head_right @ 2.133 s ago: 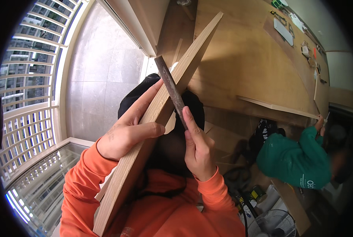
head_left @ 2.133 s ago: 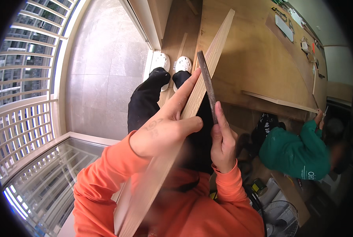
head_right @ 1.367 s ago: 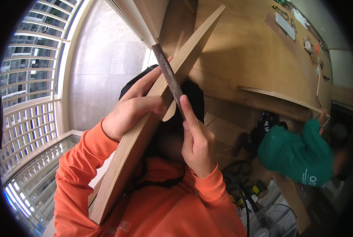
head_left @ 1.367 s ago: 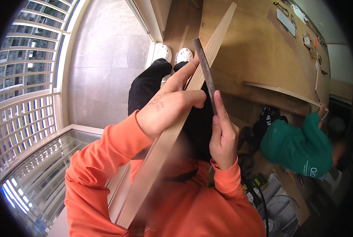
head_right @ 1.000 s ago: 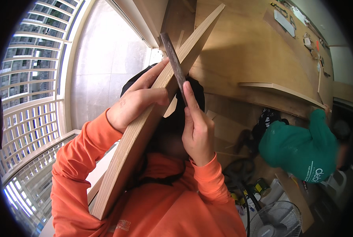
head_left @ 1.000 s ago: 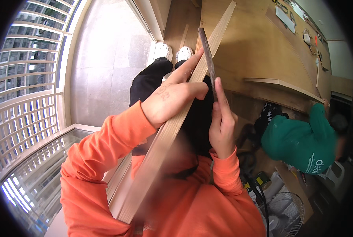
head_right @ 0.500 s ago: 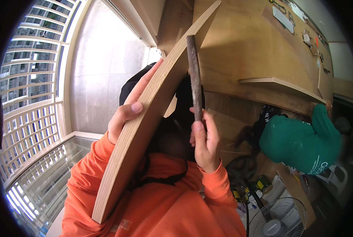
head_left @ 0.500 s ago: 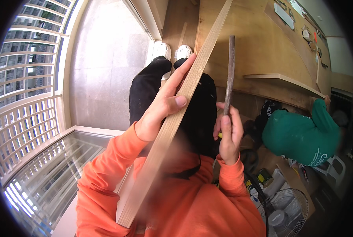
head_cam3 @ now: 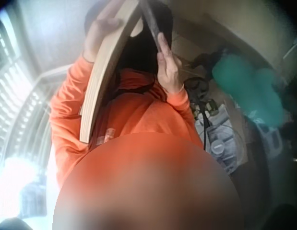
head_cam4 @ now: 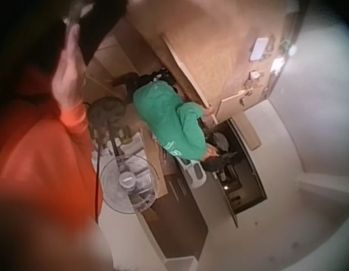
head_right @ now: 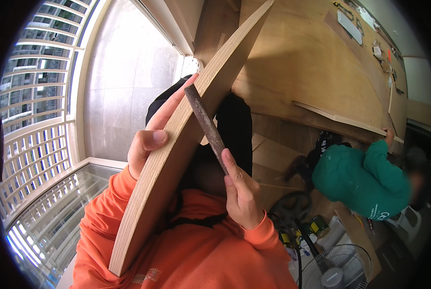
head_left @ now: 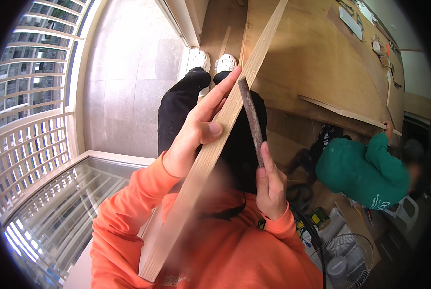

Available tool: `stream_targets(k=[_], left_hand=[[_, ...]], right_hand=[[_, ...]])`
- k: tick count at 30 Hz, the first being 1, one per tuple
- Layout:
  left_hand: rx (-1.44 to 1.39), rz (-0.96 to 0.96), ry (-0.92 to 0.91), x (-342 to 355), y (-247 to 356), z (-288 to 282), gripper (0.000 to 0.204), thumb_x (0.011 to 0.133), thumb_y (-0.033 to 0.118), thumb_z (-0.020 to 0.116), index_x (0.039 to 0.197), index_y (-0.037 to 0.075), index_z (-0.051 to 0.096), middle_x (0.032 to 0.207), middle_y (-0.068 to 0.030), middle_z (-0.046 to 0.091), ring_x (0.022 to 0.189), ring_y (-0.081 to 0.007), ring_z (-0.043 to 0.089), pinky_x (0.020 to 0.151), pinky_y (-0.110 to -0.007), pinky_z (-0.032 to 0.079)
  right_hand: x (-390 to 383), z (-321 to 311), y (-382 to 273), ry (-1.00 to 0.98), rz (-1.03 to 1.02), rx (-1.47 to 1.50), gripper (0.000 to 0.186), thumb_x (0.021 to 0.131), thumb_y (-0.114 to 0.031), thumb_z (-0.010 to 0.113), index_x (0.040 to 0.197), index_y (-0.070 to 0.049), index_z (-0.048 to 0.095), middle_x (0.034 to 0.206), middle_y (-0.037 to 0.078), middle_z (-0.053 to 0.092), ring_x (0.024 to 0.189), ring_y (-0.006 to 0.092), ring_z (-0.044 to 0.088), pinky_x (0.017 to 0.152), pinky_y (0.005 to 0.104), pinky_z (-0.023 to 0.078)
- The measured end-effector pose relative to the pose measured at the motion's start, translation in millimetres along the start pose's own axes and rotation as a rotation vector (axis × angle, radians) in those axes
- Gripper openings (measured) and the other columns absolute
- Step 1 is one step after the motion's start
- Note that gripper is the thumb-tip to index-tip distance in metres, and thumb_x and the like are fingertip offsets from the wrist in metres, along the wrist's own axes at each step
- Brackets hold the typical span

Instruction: The person files a wooden plank with a metal file, then places it on a workbench. They use a utility knife to cut a piece of plywood along a straight edge. Another person in a green shirt works nearby on a separate piece of wood.

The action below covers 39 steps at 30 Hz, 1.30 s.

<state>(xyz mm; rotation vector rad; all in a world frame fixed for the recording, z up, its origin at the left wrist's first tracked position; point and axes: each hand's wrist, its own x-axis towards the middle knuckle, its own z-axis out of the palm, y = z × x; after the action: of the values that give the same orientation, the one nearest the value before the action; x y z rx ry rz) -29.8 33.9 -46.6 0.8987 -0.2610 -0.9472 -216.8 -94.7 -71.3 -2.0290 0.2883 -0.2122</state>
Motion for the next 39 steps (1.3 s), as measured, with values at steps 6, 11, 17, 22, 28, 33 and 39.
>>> stream_targets(k=[6, 11, 17, 22, 28, 33, 39], left_hand=[[0.03, -0.003, 0.01, -0.6, -1.6, 0.8, 0.091, 0.076, 0.021, 0.046, 0.159, -0.004, 0.018, 0.155, -0.0158, 0.037, 0.141, -0.0196, 0.036, 0.118, -0.028, 0.021], [0.027, -0.028, -0.01, -3.4, -2.5, 2.1, 0.089, 0.078, 0.021, 0.047, 0.158, -0.006, 0.018, 0.155, -0.0166, 0.037, 0.144, -0.0214, 0.034, 0.118, -0.028, 0.02], [0.043, -0.021, -0.008, -2.2, -3.4, -1.2, 0.089, 0.078, 0.022, 0.047, 0.157, -0.007, 0.018, 0.155, -0.018, 0.037, 0.144, -0.023, 0.034, 0.118, -0.029, 0.022], [0.103, 0.014, -0.018, -2.0, -7.2, 1.2, 0.089, 0.078, 0.022, 0.046, 0.158, -0.006, 0.018, 0.154, -0.0177, 0.038, 0.142, -0.0225, 0.036, 0.117, -0.028, 0.023], [0.082, 0.003, -0.035, -2.5, -4.7, 1.4, 0.088, 0.078, 0.02, 0.046, 0.158, -0.005, 0.019, 0.152, -0.0164, 0.041, 0.138, -0.0208, 0.039, 0.114, -0.028, 0.026], [0.06, -0.05, 0.018, -5.2, -4.3, 3.0, 0.086, 0.078, 0.018, 0.046, 0.158, -0.002, 0.023, 0.15, -0.0145, 0.043, 0.135, -0.0197, 0.041, 0.113, -0.028, 0.028], [0.191, -0.054, 0.026, -1.1, -1.9, 1.5, 0.092, 0.073, 0.027, 0.047, 0.158, -0.001, 0.024, 0.152, -0.0164, 0.043, 0.137, -0.0219, 0.044, 0.115, -0.029, 0.029]], right_hand=[[22.1, -19.2, -24.2, -0.017, 0.008, -0.003, 0.051, 0.097, 0.004, 0.049, 0.148, -0.002, 0.046, 0.136, 0.019, 0.062, 0.087, 0.031, 0.072, 0.074, 0.0351, 0.056], [75.1, -22.0, -23.6, -0.034, -0.067, -0.103, 0.056, 0.096, 0.005, 0.049, 0.151, -0.006, 0.043, 0.131, 0.02, 0.064, 0.076, 0.0335, 0.068, 0.071, 0.0353, 0.055], [64.8, -28.7, -33.6, 0.006, -0.237, -0.167, 0.058, 0.095, 0.006, 0.049, 0.151, -0.008, 0.043, 0.126, 0.019, 0.067, 0.073, 0.0338, 0.067, 0.071, 0.0401, 0.055], [59.3, -36.6, -31.5, -0.058, -0.082, -0.194, 0.058, 0.096, 0.005, 0.049, 0.152, -0.011, 0.043, 0.112, 0.021, 0.069, 0.067, 0.0333, 0.065, 0.064, 0.0404, 0.051], [56.3, -40.2, -33.9, -0.018, -0.245, -0.21, 0.058, 0.097, 0.005, 0.05, 0.152, -0.014, 0.044, 0.1, 0.021, 0.068, 0.064, 0.0324, 0.062, 0.06, 0.0418, 0.049], [53.8, -40.9, -34.6, -0.103, 0.062, -0.238, 0.059, 0.097, 0.005, 0.05, 0.152, -0.014, 0.044, 0.1, 0.022, 0.068, 0.065, 0.0334, 0.063, 0.061, 0.0429, 0.049], [52.9, -42.7, -38.6, -0.049, -0.194, -0.239, 0.058, 0.098, 0.003, 0.05, 0.152, -0.015, 0.044, 0.092, 0.021, 0.067, 0.063, 0.035, 0.06, 0.062, 0.0426, 0.048]])
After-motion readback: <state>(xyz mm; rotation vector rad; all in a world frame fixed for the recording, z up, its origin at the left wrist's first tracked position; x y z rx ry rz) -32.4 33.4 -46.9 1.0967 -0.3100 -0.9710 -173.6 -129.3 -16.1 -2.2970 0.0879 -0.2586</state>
